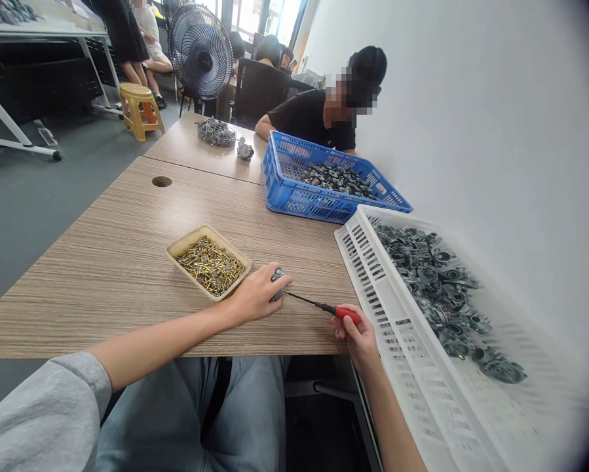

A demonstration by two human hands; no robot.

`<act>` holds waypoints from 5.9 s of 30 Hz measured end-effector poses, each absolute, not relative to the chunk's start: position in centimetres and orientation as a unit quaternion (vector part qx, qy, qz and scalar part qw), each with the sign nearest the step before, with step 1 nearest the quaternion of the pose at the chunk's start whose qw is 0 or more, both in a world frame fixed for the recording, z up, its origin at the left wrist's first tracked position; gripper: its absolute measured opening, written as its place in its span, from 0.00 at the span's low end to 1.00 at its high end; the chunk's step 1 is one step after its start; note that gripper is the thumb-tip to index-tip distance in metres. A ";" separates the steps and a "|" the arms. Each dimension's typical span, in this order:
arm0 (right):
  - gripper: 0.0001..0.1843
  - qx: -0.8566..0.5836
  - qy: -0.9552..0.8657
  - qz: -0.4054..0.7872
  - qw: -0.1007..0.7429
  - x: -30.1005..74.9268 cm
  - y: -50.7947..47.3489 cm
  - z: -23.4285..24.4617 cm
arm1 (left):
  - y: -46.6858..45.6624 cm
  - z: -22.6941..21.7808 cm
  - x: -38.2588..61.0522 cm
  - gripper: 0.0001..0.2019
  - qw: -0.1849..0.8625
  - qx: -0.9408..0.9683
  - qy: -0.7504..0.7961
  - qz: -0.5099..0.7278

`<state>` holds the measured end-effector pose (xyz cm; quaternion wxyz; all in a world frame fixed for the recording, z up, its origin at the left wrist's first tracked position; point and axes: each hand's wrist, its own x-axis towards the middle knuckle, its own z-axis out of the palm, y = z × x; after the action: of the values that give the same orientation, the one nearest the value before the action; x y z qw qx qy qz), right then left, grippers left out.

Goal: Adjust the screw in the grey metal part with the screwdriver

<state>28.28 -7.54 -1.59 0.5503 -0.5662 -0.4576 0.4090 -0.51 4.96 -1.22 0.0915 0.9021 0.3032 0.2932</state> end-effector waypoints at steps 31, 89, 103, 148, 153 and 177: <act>0.17 -0.561 -0.445 0.419 0.559 28.1 -7.6 -1.4 | 4.9 -1.2 -0.6 0.23 0.087 0.907 0.296 0.286; 0.18 -0.564 -0.438 0.418 0.562 28.2 -7.5 -1.7 | 4.8 -0.8 -0.7 0.23 0.067 0.915 0.292 0.270; 0.18 -0.572 -0.439 0.413 0.556 28.2 -7.6 -1.6 | 4.8 -0.8 -0.7 0.24 0.075 0.916 0.294 0.263; 0.16 -0.574 -0.449 0.400 0.555 27.8 -7.5 -1.3 | 4.8 -0.5 -0.8 0.23 0.065 0.920 0.287 0.257; 0.17 -0.573 -0.445 0.403 0.558 27.9 -7.6 -1.5 | 4.8 -0.7 -0.8 0.23 0.066 0.920 0.286 0.259; 0.17 -0.568 -0.451 0.411 0.551 28.7 -7.5 -2.2 | 5.0 -0.9 -0.7 0.24 0.080 0.921 0.276 0.264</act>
<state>28.73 -7.52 -2.24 0.5515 -0.5684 -0.4511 0.4115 -0.70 4.98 -0.94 0.0798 0.9208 0.2761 0.2636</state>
